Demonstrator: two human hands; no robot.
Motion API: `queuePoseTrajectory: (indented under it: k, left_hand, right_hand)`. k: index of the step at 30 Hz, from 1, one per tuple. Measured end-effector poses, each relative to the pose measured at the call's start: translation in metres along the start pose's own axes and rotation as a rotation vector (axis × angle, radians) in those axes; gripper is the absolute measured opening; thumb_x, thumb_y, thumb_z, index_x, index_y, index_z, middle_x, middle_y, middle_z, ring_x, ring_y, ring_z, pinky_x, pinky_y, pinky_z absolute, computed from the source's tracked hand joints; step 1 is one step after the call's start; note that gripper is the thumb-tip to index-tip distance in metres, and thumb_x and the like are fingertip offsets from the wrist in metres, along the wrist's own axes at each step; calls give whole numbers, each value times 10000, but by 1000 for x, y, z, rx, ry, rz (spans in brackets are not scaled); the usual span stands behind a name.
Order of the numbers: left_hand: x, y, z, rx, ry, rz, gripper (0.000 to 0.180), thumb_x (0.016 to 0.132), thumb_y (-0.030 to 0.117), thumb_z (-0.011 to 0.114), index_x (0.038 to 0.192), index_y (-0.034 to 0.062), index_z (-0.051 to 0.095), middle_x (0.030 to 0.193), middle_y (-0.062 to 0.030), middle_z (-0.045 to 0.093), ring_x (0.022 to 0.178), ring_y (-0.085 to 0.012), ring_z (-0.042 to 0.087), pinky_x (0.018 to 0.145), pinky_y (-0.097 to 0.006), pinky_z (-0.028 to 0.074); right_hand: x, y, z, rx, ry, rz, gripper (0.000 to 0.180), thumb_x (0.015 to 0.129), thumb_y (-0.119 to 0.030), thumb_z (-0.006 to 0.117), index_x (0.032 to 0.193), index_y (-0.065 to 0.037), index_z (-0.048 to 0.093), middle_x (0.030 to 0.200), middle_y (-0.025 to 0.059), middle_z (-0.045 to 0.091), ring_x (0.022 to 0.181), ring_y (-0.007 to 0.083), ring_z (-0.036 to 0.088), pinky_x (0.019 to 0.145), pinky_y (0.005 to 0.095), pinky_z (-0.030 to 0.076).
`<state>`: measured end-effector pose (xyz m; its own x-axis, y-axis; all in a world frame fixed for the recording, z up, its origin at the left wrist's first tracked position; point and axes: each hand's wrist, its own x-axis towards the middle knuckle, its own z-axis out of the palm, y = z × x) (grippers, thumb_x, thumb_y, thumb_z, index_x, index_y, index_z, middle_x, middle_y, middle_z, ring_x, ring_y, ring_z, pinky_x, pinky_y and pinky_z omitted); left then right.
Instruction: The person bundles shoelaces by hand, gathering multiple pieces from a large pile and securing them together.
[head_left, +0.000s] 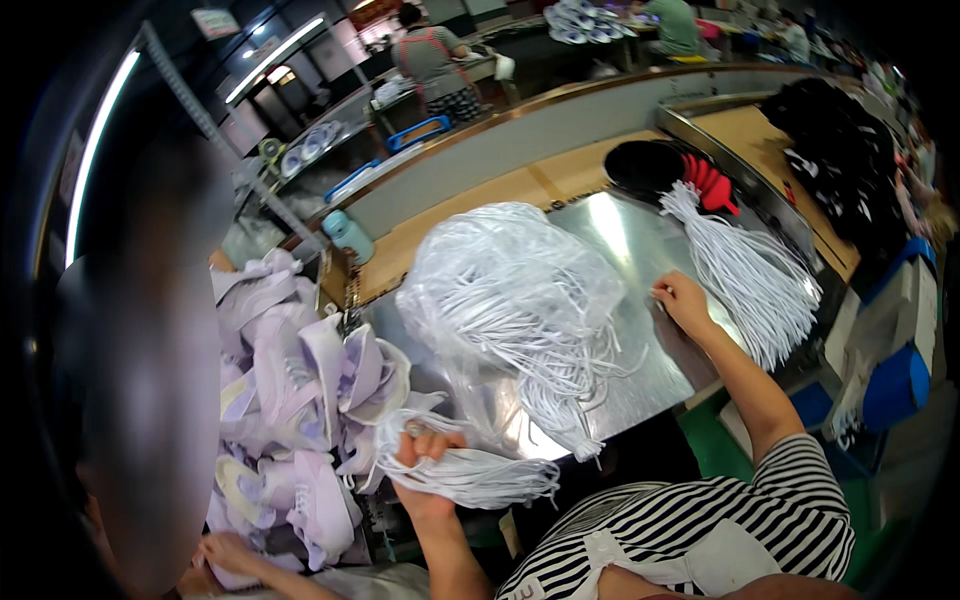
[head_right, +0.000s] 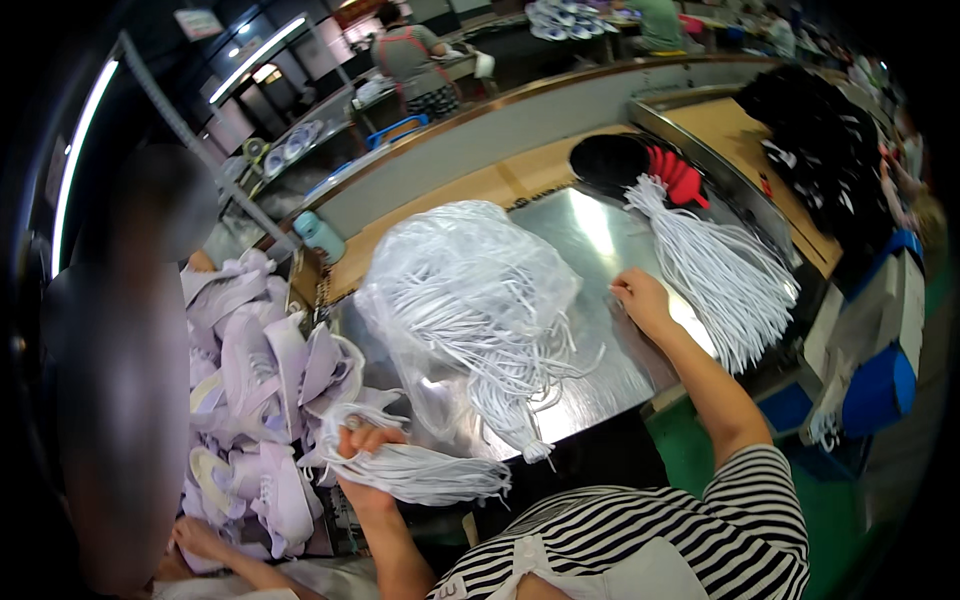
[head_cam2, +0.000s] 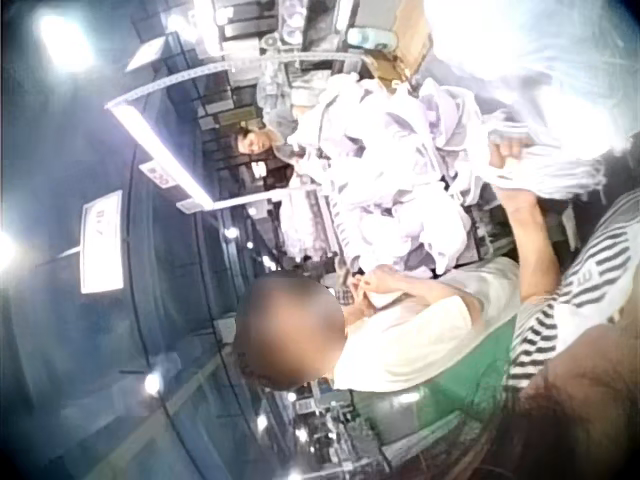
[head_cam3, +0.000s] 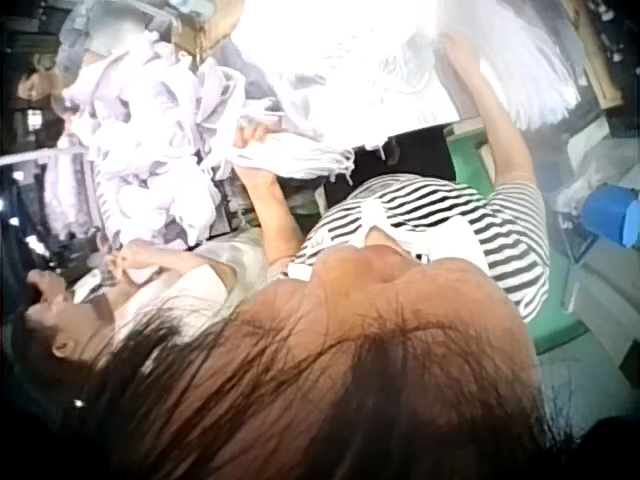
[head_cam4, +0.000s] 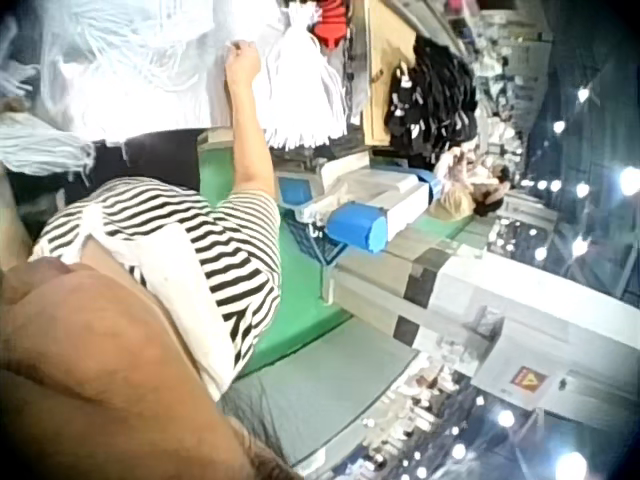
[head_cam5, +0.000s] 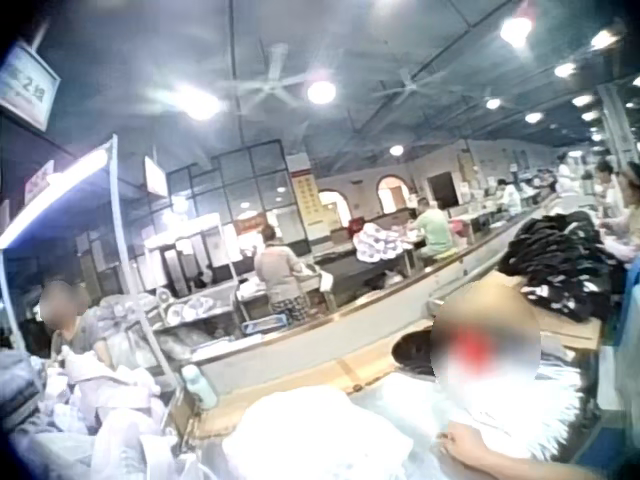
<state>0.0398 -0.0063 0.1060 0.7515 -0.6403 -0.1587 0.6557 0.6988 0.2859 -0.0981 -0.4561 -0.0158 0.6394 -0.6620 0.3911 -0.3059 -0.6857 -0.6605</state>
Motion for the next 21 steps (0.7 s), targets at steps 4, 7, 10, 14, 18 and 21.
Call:
queuePoseTrajectory:
  k: [4, 7, 10, 14, 18, 21]
  left_hand:
    - [5, -12, -13, 33, 172, -48, 227, 968, 211, 585, 779, 115, 502, 650, 23, 485, 595, -125, 471, 753, -316, 460]
    - [3, -27, 6, -53, 48, -219, 262, 990, 226, 544, 761, 107, 500, 622, 32, 452, 569, -110, 428, 744, -294, 444]
    - [20, -38, 23, -191, -109, -152, 289, 999, 249, 529, 748, 109, 499, 606, 39, 420, 563, -106, 408, 752, -310, 445]
    - [25, -63, 5, 22, 133, -214, 261, 991, 252, 549, 777, 109, 505, 590, 35, 425, 574, -113, 431, 766, -312, 451]
    - [15, -33, 18, -336, -208, -121, 255, 993, 234, 544, 775, 109, 502, 605, 20, 450, 581, -132, 443, 798, -328, 460]
    - [22, -32, -3, -135, -27, 33, 243, 984, 211, 557, 774, 105, 497, 618, 16, 455, 588, -132, 447, 789, -326, 460]
  right_hand:
    - [-11, -75, -19, 697, -300, 253, 123, 876, -133, 677, 937, -27, 689, 812, 21, 673, 643, 78, 560, 574, 232, 437]
    - [-28, -161, -26, 943, -575, 279, 124, 911, -113, 650, 982, -13, 659, 800, 39, 660, 612, 53, 518, 518, 192, 365]
    - [-36, -194, -5, 1204, -695, 309, 122, 936, -118, 627, 1000, -15, 632, 842, 55, 667, 607, 54, 511, 506, 184, 352]
    - [-48, -222, 15, 1360, -868, 335, 149, 945, -158, 632, 1014, -26, 624, 865, 58, 673, 613, 50, 515, 498, 177, 349]
    - [-56, -227, 24, 1356, -904, 373, 141, 973, -193, 594, 950, -54, 596, 842, 48, 645, 597, 51, 485, 492, 181, 326]
    - [-59, -235, 30, 1311, -910, 364, 153, 983, -212, 578, 924, -71, 581, 822, 37, 624, 602, 49, 482, 505, 183, 324]
